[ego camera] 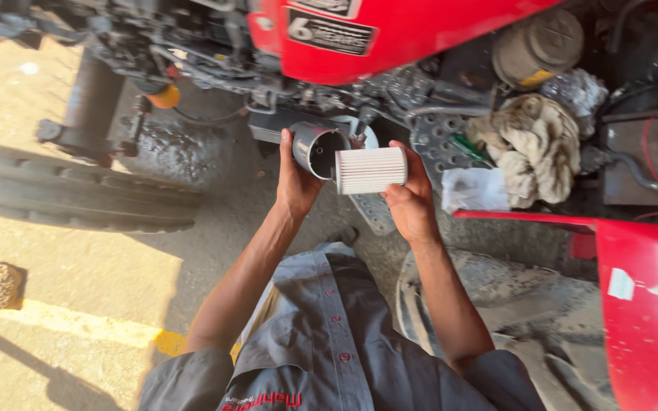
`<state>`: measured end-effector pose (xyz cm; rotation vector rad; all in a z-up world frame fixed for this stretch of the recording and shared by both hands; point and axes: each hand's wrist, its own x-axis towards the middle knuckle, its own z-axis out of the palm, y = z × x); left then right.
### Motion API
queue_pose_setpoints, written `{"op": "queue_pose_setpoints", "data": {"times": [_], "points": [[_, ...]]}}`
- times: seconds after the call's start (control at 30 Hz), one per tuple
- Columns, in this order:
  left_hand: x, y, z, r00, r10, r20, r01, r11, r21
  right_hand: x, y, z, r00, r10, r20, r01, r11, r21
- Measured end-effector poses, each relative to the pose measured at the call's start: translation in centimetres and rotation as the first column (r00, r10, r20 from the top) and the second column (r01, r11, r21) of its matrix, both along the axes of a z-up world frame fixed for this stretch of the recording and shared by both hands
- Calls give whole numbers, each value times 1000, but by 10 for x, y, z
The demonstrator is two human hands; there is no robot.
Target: The person removes an old cylindrical filter from a red tractor engine, cleans the housing with a cloth, and installs a new filter. He then uses a wrench to tighten the filter housing while another person assists.
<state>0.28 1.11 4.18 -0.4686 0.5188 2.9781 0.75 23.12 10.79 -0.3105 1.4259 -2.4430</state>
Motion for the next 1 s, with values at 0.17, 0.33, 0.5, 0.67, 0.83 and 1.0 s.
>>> {"op": "queue_pose_setpoints", "data": {"times": [0.17, 0.33, 0.5, 0.67, 0.83, 1.0], "points": [[36, -68, 7, 998, 67, 0, -67, 997, -44, 27, -85, 22, 977, 24, -211, 37, 960, 279], [67, -128, 2, 990, 138, 16, -136, 985, -108, 61, -156, 31, 859, 176, -480, 202, 745, 635], [91, -178, 0, 987, 148, 54, -150, 988, 30, 78, -200, 42, 921, 100, -377, 23, 951, 309], [103, -212, 2, 962, 256, 97, -265, 960, 95, 68, -207, 62, 942, 94, -323, -27, 978, 207], [105, -232, 4, 955, 296, 29, -297, 954, 49, 69, -246, 61, 912, 296, -283, -163, 897, 411], [96, -258, -5, 881, 474, 21, -469, 877, -106, 53, -296, 45, 740, 378, -556, 73, 777, 626]]}}
